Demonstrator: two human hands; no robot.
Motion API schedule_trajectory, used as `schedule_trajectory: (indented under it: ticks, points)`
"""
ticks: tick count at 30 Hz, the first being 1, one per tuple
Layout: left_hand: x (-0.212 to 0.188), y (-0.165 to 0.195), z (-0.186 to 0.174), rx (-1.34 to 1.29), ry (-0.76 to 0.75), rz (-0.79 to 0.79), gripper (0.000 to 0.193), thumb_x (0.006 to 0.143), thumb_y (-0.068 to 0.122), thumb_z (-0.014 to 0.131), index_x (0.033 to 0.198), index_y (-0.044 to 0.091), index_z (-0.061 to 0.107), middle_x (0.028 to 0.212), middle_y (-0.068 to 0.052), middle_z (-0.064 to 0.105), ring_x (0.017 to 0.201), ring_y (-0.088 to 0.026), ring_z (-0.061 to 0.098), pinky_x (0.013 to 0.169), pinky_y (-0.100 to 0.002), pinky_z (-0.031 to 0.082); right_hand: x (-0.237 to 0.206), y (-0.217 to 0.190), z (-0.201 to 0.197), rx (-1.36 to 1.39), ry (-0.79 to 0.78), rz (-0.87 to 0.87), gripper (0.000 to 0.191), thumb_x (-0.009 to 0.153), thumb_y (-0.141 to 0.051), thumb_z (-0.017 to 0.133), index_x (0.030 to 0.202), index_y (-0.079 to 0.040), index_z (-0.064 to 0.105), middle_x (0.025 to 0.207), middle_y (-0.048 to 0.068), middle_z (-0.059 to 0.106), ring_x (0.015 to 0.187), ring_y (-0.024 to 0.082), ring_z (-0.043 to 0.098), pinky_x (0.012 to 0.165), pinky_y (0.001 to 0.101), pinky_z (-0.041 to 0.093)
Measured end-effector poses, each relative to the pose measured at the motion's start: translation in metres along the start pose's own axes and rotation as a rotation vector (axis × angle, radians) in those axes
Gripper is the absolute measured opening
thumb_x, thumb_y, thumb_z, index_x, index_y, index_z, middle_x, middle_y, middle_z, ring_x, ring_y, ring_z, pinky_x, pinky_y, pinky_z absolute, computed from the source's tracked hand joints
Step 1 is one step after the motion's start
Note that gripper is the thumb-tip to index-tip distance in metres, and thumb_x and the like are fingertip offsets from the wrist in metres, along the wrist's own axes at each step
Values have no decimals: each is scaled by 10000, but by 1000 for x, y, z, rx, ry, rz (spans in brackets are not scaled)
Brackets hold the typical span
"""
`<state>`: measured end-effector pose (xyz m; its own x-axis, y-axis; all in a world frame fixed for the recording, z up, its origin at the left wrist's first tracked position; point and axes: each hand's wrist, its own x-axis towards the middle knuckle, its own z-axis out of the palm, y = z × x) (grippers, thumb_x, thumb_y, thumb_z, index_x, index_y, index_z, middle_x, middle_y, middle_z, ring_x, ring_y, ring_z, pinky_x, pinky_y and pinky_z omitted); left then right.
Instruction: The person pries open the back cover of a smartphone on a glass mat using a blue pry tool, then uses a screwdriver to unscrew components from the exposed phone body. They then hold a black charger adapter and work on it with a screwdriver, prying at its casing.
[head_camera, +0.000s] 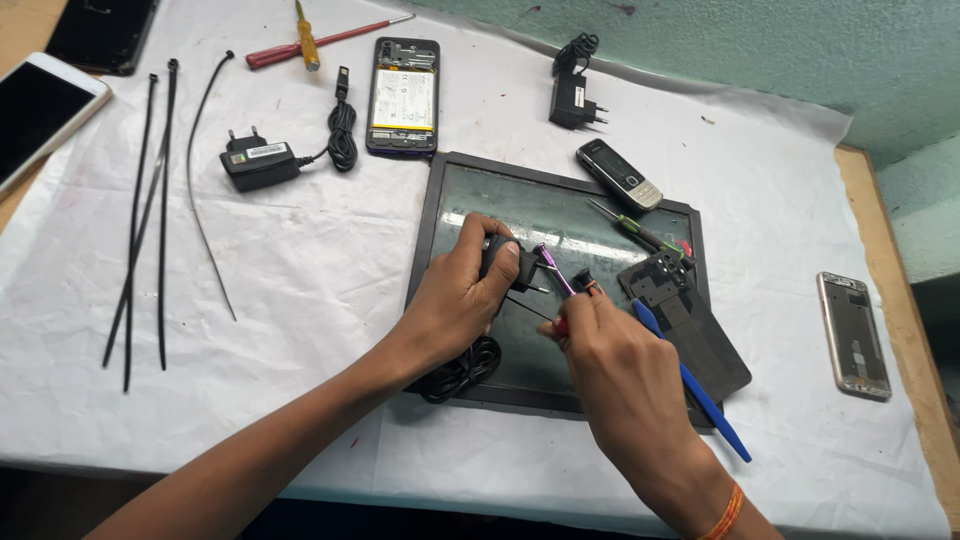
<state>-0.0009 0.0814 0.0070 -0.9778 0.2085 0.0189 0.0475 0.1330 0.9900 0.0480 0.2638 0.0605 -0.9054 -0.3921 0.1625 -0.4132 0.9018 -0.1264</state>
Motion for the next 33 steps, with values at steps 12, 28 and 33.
schedule_trajectory:
  ticks: [12, 28, 33]
  points:
    - [0, 1, -1, 71, -10, 58, 420, 1052, 426, 444, 1191, 30, 463, 552, 0, 523, 472, -105, 528, 449, -323, 445, 2, 4, -14, 217, -152, -44, 235, 1021, -198, 526, 895, -3, 558, 747, 157, 612, 608, 362, 605, 585, 480, 480]
    - [1, 8, -5, -126, -31, -82, 407, 1085, 431, 274, 1131, 83, 479, 602, 6, 466, 464, -78, 463, 432, -284, 442, 4, -14, -25, -106, 77, -106, 207, 957, -209, 657, 859, -27, 671, 704, 73, 631, 593, 216, 649, 488, 382, 497]
    - [-1, 8, -8, -166, -65, -87, 437, 1076, 467, 252, 1129, 94, 474, 695, 11, 474, 509, -68, 460, 444, -270, 444, 5, -22, -31, -214, 136, -158, 198, 926, -211, 683, 957, -21, 732, 680, 49, 627, 564, 179, 620, 483, 359, 487]
